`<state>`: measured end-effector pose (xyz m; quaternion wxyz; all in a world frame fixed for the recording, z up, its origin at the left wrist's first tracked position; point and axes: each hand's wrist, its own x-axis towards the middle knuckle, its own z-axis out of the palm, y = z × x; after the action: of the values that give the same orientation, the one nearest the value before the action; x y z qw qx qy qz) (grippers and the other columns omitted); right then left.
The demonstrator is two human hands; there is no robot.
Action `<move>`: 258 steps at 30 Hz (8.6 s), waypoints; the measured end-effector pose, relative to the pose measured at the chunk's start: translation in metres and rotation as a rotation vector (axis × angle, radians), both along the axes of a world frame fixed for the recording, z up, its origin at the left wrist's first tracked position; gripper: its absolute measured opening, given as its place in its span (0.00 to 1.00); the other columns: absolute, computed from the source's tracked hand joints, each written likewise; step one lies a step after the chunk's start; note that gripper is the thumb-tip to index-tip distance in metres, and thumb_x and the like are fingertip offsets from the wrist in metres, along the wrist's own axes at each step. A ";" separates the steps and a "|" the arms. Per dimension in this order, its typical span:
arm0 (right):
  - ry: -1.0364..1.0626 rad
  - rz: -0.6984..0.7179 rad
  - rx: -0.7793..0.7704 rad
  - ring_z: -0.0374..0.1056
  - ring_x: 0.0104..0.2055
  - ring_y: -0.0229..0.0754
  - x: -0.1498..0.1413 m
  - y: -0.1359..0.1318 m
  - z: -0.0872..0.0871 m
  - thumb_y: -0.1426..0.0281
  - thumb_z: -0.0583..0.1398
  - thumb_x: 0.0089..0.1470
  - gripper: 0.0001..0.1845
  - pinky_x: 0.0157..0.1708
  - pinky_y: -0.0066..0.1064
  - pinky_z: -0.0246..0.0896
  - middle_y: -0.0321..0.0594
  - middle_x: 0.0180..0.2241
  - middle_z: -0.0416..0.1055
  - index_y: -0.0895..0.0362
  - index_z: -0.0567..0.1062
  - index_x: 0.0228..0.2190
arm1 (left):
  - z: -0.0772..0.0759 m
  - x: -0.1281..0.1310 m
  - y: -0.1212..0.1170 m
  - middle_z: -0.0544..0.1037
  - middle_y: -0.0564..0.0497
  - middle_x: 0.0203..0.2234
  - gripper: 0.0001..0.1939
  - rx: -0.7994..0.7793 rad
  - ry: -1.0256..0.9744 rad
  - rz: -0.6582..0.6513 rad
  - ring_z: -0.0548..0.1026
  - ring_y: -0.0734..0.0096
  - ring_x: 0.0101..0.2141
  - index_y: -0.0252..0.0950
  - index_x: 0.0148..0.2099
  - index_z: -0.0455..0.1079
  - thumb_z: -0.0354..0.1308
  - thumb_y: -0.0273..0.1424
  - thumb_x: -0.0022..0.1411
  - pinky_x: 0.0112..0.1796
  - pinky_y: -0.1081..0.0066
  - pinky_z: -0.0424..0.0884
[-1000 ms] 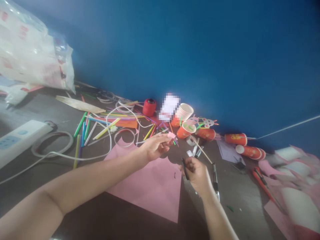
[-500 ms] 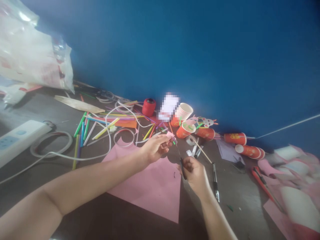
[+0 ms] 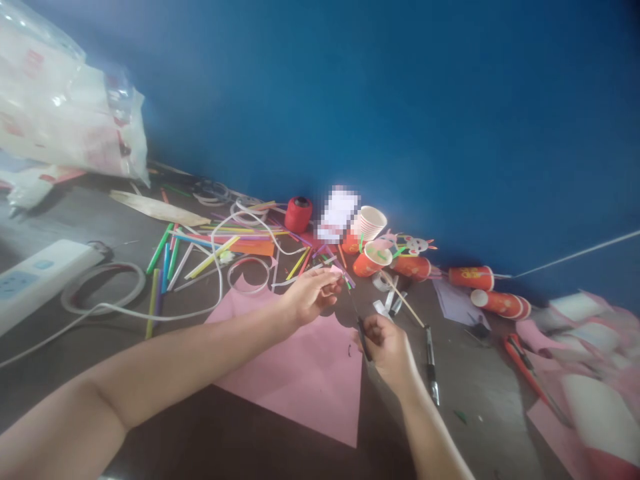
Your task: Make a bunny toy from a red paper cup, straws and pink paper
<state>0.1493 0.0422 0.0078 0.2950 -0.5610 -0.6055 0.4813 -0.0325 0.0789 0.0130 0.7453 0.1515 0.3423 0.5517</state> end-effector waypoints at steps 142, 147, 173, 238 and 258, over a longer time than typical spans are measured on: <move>-0.080 0.111 -0.037 0.55 0.18 0.32 0.014 0.008 0.001 0.61 0.66 0.40 0.17 0.19 0.23 0.48 0.28 0.16 0.61 0.57 0.65 0.22 | 0.011 -0.015 0.011 0.77 0.47 0.24 0.03 0.115 0.508 -0.153 0.75 0.72 0.22 0.33 0.28 0.66 0.59 0.26 0.49 0.21 0.77 0.66; -0.067 0.111 -0.009 0.53 0.18 0.31 0.013 0.009 -0.001 0.60 0.66 0.39 0.18 0.19 0.23 0.47 0.27 0.15 0.59 0.57 0.64 0.22 | 0.014 -0.015 0.011 0.76 0.50 0.22 0.03 0.120 0.518 -0.148 0.73 0.76 0.20 0.33 0.28 0.67 0.59 0.26 0.48 0.21 0.77 0.67; -0.014 0.127 -0.013 0.55 0.17 0.31 0.013 0.008 0.002 0.62 0.66 0.40 0.16 0.17 0.23 0.47 0.29 0.14 0.62 0.57 0.66 0.21 | 0.007 -0.023 0.014 0.72 0.53 0.21 0.11 0.171 0.487 -0.211 0.69 0.80 0.20 0.32 0.28 0.68 0.63 0.34 0.48 0.22 0.78 0.65; 0.052 0.167 -0.088 0.59 0.19 0.33 0.013 0.010 -0.008 0.63 0.65 0.44 0.15 0.20 0.25 0.49 0.32 0.17 0.65 0.57 0.64 0.23 | 0.001 -0.021 0.013 0.67 0.56 0.17 0.06 0.169 0.523 -0.202 0.64 0.81 0.17 0.33 0.28 0.67 0.59 0.31 0.49 0.20 0.77 0.63; 0.158 0.172 -0.137 0.58 0.19 0.32 0.010 0.008 -0.006 0.61 0.65 0.44 0.18 0.19 0.24 0.49 0.30 0.16 0.63 0.57 0.62 0.23 | 0.003 -0.019 0.011 0.75 0.51 0.21 0.09 0.134 0.534 -0.236 0.76 0.72 0.22 0.33 0.30 0.68 0.61 0.33 0.49 0.24 0.76 0.66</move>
<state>0.1597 0.0498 0.0015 0.2604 -0.4860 -0.5919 0.5879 -0.0519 0.0901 0.0163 0.6762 0.3789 0.4693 0.4231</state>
